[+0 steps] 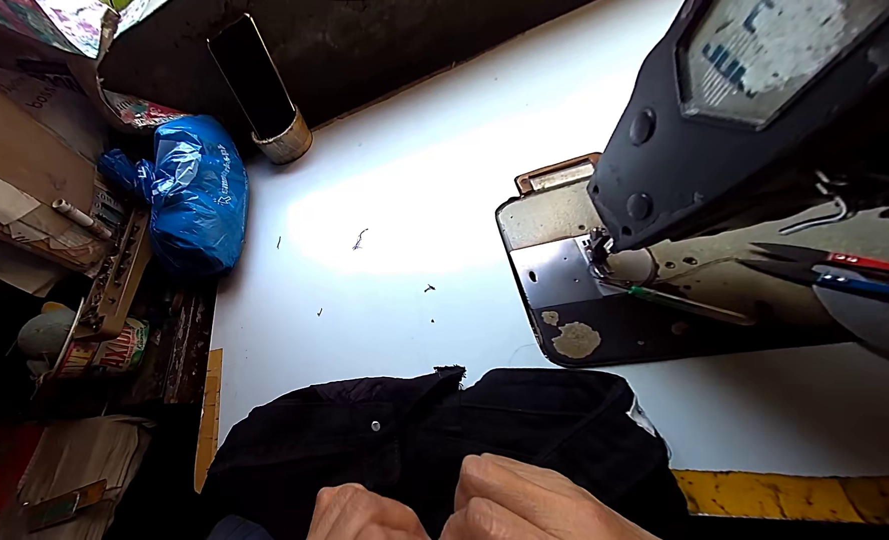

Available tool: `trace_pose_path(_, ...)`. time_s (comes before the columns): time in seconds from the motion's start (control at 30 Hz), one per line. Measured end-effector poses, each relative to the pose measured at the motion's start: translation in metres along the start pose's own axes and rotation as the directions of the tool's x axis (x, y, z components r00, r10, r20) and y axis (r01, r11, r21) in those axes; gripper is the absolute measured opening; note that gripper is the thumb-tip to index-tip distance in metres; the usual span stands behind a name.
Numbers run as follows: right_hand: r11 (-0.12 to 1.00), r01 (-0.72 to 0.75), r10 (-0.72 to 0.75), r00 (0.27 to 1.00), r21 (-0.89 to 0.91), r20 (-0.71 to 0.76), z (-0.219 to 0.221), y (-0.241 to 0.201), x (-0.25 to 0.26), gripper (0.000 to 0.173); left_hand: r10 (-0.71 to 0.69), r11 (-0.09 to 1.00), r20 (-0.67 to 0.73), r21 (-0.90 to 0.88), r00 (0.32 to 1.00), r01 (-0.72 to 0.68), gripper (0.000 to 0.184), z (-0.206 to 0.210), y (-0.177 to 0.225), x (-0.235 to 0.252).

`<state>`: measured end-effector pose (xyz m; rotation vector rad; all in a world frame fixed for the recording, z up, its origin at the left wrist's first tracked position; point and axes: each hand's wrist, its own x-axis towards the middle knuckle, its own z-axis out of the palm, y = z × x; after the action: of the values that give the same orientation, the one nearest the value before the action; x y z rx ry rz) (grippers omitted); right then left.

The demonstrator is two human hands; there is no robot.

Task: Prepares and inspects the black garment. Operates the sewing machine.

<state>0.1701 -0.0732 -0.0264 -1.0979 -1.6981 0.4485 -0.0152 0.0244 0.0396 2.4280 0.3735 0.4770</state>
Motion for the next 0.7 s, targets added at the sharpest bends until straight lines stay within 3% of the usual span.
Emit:
trace_pose_path(0.13, 0.999, -0.021, 0.020, 1.000, 0.047, 0.010, -0.0001, 0.0007, -0.0023, 0.015, -0.087, 0.976, 0.057, -0.193, 0.995, 0.097, 0.004, -0.0021, -0.0033, 0.0033)
trace_pose_path(0.33, 0.982, -0.092, 0.087, 0.995, 0.164, 0.040, -0.0040, -0.0006, -0.0024, 0.017, -0.081, 0.971, -0.012, -0.229, 0.997, 0.076, 0.024, 0.0054, -0.0073, -0.0007)
trace_pose_path(0.57, 0.990, -0.060, 0.061, 0.998, 0.125, -0.009, -0.0010, -0.0038, -0.0058, 0.014, -0.096, 0.995, 0.072, 0.018, 0.993, 0.095, 0.015, -0.0002, -0.0077, 0.0007)
trace_pose_path(0.7, 0.992, -0.065, 0.065, 0.998, 0.112, 0.004, -0.0008, -0.0038, -0.0058, 0.016, -0.087, 0.996, 0.085, 0.018, 0.993, 0.086, 0.015, -0.0007, -0.0080, -0.0002)
